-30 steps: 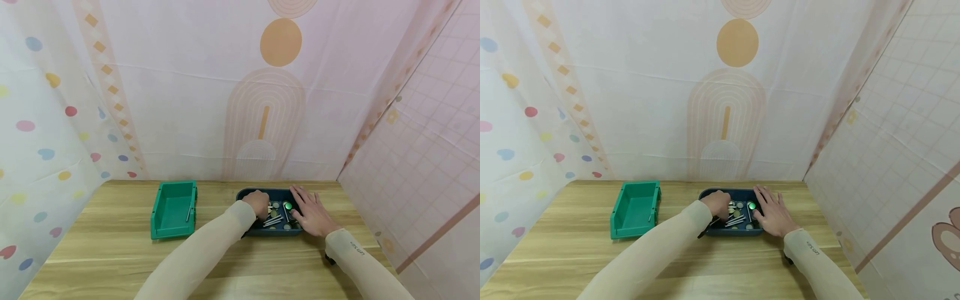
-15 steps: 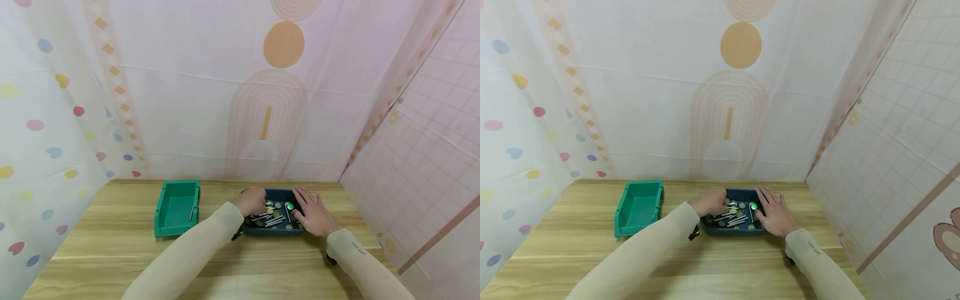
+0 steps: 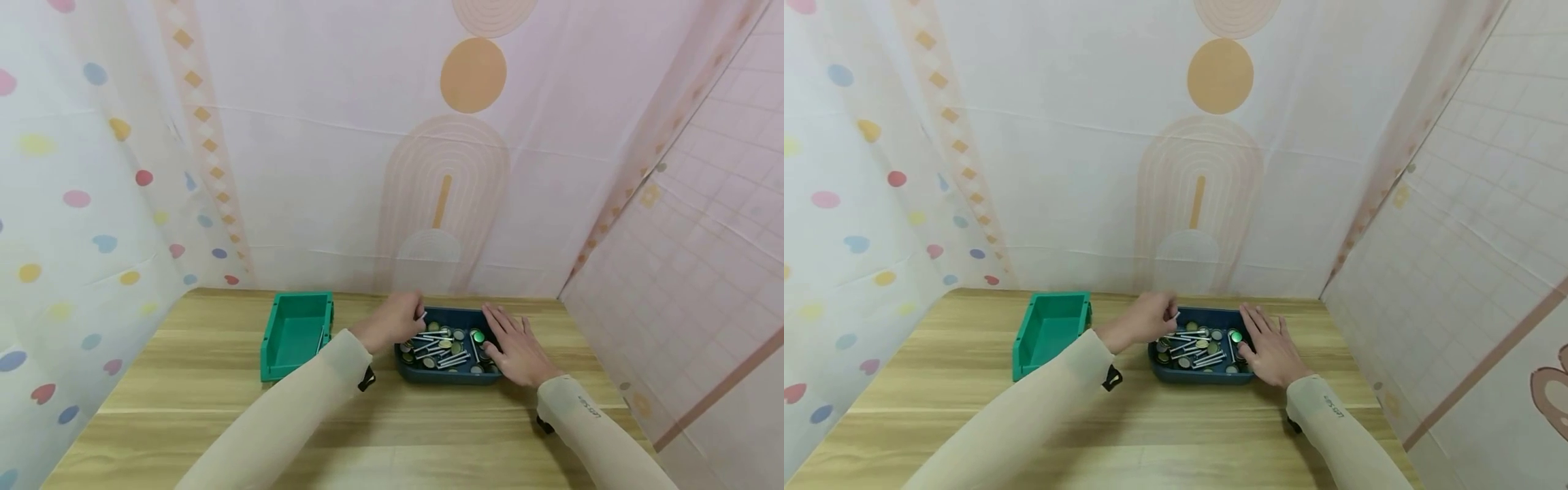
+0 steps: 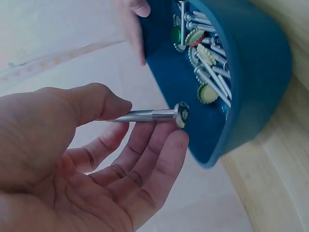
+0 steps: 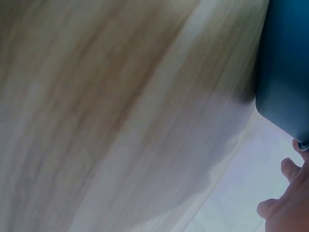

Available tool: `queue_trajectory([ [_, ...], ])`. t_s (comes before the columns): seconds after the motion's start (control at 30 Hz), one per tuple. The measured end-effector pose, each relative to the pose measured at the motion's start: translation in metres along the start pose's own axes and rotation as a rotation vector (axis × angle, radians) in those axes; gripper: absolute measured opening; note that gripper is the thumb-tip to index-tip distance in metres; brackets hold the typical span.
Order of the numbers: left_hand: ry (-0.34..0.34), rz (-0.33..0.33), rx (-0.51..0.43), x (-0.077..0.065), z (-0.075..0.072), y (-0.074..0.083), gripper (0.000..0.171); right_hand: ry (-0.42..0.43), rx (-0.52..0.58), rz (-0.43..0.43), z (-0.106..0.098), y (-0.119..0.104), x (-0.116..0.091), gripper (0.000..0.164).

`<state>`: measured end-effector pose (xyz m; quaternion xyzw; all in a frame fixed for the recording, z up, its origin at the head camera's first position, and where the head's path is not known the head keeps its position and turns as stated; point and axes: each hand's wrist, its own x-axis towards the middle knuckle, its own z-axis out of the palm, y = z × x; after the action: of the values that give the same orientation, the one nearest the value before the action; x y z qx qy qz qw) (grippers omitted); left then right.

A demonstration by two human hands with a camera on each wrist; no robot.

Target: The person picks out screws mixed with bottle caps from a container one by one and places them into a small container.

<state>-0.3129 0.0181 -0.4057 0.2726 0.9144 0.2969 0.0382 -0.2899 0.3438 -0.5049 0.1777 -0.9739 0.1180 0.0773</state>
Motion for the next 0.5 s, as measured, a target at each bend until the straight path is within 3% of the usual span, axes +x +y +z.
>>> queue_trajectory([
  [0.17,0.061,-0.004,0.002,-0.009,-0.011,-0.010,0.008,0.003,-0.001,0.000,-0.002,-0.001,0.000,0.075],
  [0.5,0.123,-0.094,0.008,-0.034,-0.036,-0.042,0.006,0.003,-0.007,-0.006,-0.001,-0.001,0.000,0.074],
])
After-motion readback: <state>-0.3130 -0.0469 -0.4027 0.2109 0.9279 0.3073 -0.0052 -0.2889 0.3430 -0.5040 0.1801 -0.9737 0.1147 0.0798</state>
